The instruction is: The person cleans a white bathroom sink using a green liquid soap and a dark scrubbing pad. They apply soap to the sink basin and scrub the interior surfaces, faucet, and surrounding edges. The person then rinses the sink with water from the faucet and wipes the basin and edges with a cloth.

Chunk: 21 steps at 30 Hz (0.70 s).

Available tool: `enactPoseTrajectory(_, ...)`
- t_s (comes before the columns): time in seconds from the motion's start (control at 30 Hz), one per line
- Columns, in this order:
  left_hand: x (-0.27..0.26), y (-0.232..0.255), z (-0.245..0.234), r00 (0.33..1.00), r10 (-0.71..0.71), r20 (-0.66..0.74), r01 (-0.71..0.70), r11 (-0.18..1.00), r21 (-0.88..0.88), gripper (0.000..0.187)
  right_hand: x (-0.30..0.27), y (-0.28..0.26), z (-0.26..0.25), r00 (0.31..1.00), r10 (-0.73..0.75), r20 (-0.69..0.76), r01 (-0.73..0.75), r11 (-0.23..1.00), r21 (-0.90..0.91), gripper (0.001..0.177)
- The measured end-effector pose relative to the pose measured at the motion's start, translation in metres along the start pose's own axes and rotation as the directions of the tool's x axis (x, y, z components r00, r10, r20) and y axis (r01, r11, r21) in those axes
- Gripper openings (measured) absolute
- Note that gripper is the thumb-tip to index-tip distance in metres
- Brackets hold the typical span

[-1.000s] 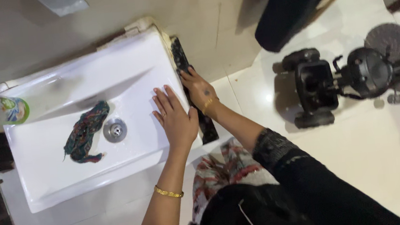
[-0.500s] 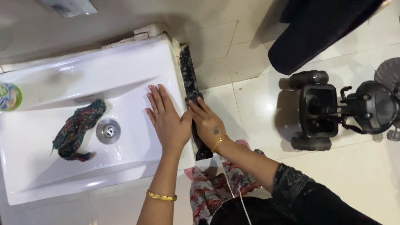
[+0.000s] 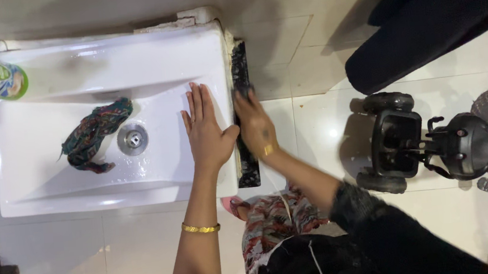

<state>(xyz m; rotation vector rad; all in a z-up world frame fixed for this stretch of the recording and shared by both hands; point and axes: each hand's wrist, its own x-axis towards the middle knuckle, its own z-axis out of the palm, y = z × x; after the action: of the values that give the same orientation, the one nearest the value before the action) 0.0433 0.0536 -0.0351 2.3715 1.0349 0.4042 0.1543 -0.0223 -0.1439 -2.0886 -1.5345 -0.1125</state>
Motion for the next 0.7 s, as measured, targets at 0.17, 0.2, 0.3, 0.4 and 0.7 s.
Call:
enactPoseTrajectory(0.17, 0.004, -0.002, -0.002, 1.000, 0.005, 0.006, -0.005, 0.999, -0.041, 0.114, -0.076, -0.053, -0.057, 1.000, -0.003, 0.025, -0.001, 0.989, 0.146, 0.044)
enactPoseTrajectory(0.2, 0.005, -0.002, -0.003, 1.000, 0.003, 0.007, -0.003, 0.999, -0.041, 0.114, -0.075, -0.054, -0.059, 1.000, -0.007, 0.025, 0.004, 0.992, 0.123, 0.043)
enactPoseTrajectory(0.3, 0.007, 0.000, -0.004, 1.000, -0.006, 0.010, 0.006, 0.999, -0.039, 0.116, -0.043, -0.039, -0.044, 0.995, 0.096, 0.003, -0.095, 0.980, 0.173, 0.043)
enactPoseTrajectory(0.4, 0.007, -0.001, -0.004, 1.000, -0.018, 0.012, 0.019, 0.999, -0.033, 0.117, 0.033, 0.002, -0.016, 0.997, -0.074, 0.004, 0.074, 0.987, -0.144, 0.046)
enactPoseTrajectory(0.7, 0.008, -0.002, -0.004, 1.000, -0.009, 0.012, 0.010, 0.999, -0.046, 0.117, -0.029, -0.018, -0.019, 0.997, -0.074, 0.019, 0.075, 0.997, -0.016, 0.042)
